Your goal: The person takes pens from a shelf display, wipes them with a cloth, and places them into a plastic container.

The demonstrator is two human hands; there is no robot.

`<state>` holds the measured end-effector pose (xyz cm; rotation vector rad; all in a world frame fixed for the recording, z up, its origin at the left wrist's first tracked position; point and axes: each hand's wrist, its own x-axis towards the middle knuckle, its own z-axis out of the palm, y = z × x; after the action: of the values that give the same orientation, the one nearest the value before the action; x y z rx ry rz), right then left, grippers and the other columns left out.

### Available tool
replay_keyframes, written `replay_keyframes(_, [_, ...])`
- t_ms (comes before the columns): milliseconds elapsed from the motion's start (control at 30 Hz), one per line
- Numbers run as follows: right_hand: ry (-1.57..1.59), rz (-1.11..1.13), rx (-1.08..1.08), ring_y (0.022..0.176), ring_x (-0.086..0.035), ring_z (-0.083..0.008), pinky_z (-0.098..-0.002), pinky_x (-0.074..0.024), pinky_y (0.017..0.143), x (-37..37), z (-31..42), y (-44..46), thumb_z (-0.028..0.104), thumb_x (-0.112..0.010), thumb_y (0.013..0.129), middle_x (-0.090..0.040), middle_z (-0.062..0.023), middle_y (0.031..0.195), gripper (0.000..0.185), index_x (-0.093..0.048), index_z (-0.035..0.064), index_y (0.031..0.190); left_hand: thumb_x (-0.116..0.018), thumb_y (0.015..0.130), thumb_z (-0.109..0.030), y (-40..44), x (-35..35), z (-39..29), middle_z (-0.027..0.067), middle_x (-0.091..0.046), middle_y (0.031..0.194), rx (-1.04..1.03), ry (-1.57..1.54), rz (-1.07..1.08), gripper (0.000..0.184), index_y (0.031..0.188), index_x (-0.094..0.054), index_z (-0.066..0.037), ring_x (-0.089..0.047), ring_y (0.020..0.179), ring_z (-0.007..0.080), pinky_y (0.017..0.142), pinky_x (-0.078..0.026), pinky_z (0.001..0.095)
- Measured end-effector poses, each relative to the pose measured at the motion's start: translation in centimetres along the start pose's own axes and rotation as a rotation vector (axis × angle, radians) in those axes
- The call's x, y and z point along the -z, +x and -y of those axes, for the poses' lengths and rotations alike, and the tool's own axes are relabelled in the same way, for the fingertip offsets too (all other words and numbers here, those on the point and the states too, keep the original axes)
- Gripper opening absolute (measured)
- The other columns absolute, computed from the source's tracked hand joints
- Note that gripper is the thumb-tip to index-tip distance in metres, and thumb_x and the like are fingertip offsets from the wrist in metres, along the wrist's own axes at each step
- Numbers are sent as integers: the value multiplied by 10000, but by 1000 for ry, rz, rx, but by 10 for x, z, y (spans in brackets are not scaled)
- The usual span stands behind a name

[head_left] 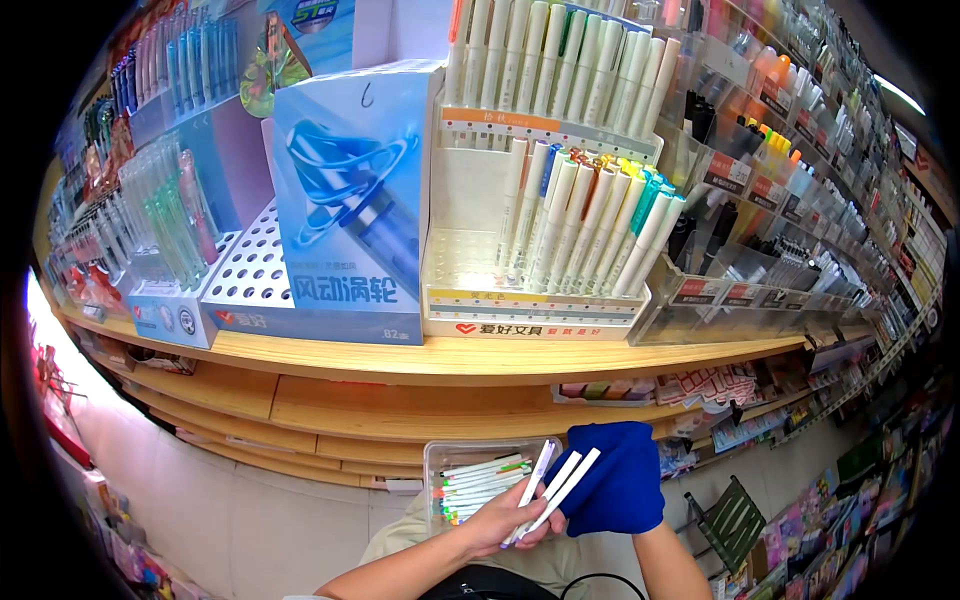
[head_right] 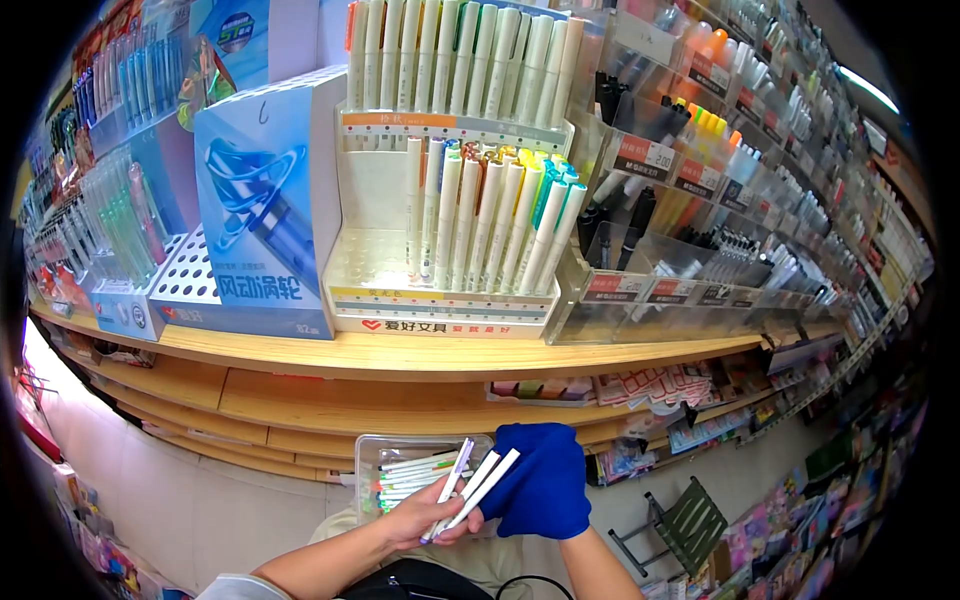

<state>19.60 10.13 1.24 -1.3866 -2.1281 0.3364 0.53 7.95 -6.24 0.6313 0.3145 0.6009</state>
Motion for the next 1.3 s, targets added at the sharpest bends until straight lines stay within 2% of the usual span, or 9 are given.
replay_keyframes(300, [-38,-17,320,715,-519,-291,-376,-429,675,-10,13,-10,196,-723,502,-544,-80,713,264,-586,107,709,-436,946,-166,2,-4,6,63,-491,775,54,158,-109,124,972,-333,-101,-381,522,80,452,-316,206])
replay_keyframes(433, [34,-163,155,653,-532,-272,-368,-429,615,-10,12,-9,227,-739,475,-576,-66,728,280,-598,124,694,-443,942,-160,-1,-4,4,35,-449,747,55,88,-46,132,972,-326,-105,-353,525,68,446,-292,192])
replay_keyframes(600, [-396,160,49,599,-526,-269,-380,-405,574,32,39,18,235,-737,448,-563,-54,685,333,-585,130,726,-438,944,-166,-2,0,2,37,-451,752,53,69,-36,135,974,-319,-111,-360,531,67,450,-299,188])
replay_keyframes(700, [-362,-64,130,578,-530,-280,-377,-411,580,19,8,5,254,-734,434,-540,-59,615,320,-547,151,674,-436,945,-171,-3,5,7,37,-451,753,41,85,-31,136,977,-317,-114,-363,531,66,450,-302,190])
replay_keyframes(767, [-329,2,107,614,-542,-278,-379,-416,587,14,0,0,267,-741,450,-561,-62,654,330,-582,156,716,-435,946,-174,-2,6,8,39,-455,758,38,76,-21,135,979,-318,-115,-366,532,67,450,-302,190])
replay_keyframes(833, [500,-127,-364,659,-551,-276,-376,-423,609,-15,-3,-17,304,-773,411,-580,-61,702,421,-610,160,772,-432,947,-175,-1,5,10,40,-459,759,47,76,-17,130,980,-321,-116,-367,529,68,449,-303,190])
replay_keyframes(900, [591,-128,-354,696,-557,-275,-369,-428,628,-19,-4,-22,342,-798,378,-593,-58,743,504,-631,164,819,-426,949,-177,0,3,9,41,-462,757,66,92,-17,122,979,-324,-116,-366,524,70,446,-303,191])
replay_keyframes(1000, [-101,-51,202,714,-557,-271,-349,-418,634,8,5,-10,390,-818,338,-584,-33,747,557,-627,170,813,-415,956,-201,-1,-1,4,42,-474,748,72,82,-11,120,975,-332,-117,-369,514,71,444,-305,190])
replay_keyframes(1300, [-18,31,180,814,-528,-315,-392,-409,736,-1,11,-10,228,-772,448,-557,-91,853,435,-588,108,824,-411,961,-233,-1,2,9,62,-507,749,-15,125,-50,145,984,-371,-96,-391,503,76,436,-324,200])
